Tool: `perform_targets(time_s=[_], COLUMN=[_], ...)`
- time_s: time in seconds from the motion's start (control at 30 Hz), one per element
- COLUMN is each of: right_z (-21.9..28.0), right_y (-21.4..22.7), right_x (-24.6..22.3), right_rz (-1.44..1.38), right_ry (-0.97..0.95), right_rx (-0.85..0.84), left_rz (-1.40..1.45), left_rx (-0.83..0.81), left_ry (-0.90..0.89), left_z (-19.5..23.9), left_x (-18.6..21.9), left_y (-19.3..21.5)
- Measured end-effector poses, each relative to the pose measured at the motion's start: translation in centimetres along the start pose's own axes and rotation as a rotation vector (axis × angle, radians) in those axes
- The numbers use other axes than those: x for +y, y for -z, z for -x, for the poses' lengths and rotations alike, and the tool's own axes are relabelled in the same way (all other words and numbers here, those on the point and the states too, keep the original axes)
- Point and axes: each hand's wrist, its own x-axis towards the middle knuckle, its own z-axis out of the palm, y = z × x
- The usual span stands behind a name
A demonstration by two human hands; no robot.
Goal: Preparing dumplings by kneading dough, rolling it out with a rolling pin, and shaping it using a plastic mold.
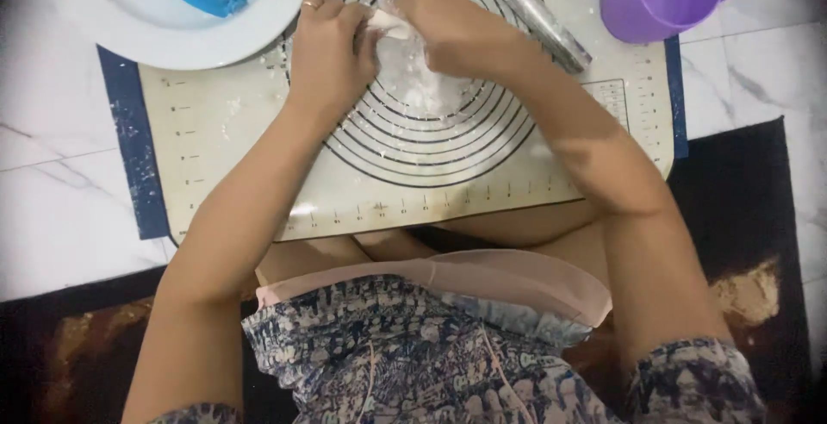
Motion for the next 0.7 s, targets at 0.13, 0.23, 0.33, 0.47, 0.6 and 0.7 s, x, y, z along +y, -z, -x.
perform_targets(time_s=[0.13,0.23,0.33,0.47,0.6,0.7], right_z=[-0.2,0.1,0.5,0.3,0.9,1.0], right_y=[1.9,1.7,1.7,0.7,-0.2,-1.4], right_x=[-1.4,-0.7,-0.6,-0.3,0.1,0.8], right_rz=[-0.027,-0.105,-0.183,-0.015,-0.135,-0.123], right_ry=[-0.079,-0.02,-0.019,-0.005,0.06,0.078], right_rx=[0.001,0.039,0.041,0.165,0.177,0.21], left_rz=[0.003,0.031,0.068,0.142,0.246,0.273], left_rx=[0.01,-0.01,-0.003,0.017,-0.034,-0.091], left_ry=[0.036,0.054,0.008,-0.003,0.054,0.066], left_z=[0.3,0.2,0.4,0.8,0.4,-0.3], left_x=[-0.2,-0.6,-1.0,-1.8,-0.6,0.0], left_y=[0.0,-0.2,-0.4,-0.3,0.8,1.5])
